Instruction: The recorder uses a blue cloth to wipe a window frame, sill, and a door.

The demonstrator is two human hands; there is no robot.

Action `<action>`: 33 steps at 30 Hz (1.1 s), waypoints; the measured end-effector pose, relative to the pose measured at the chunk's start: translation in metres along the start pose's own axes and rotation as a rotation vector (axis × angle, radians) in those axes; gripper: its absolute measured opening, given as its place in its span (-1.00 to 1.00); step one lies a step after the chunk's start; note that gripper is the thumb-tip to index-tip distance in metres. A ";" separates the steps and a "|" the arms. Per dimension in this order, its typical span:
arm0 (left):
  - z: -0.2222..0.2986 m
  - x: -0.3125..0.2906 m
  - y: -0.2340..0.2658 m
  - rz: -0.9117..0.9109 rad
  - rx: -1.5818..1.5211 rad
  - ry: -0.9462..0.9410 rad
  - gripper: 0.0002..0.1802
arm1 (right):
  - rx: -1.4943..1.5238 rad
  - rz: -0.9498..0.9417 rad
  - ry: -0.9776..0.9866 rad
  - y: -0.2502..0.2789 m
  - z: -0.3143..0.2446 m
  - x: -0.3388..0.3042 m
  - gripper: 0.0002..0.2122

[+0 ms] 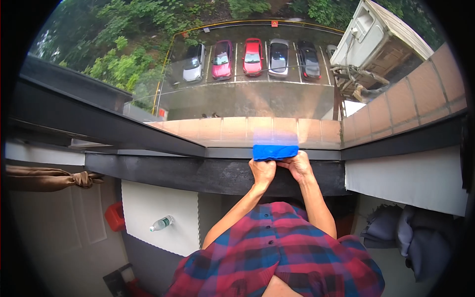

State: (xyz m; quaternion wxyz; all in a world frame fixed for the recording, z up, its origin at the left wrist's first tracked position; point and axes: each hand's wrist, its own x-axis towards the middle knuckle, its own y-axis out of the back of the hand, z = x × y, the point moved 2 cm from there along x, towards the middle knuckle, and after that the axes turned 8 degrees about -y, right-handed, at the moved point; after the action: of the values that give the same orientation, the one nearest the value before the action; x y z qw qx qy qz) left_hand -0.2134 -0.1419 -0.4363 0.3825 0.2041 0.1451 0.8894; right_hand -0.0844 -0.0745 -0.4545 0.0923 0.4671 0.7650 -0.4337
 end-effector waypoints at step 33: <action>-0.072 0.037 0.094 0.255 -0.005 0.073 -0.75 | -0.335 -0.019 -0.034 -0.106 0.070 0.063 -0.77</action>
State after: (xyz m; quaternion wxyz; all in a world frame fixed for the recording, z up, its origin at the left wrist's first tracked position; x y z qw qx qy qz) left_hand -0.3287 -0.1845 -0.4515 0.2615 0.1875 0.1295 0.9379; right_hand -0.2214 -0.1066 -0.4701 0.1778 0.4306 0.8291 -0.3090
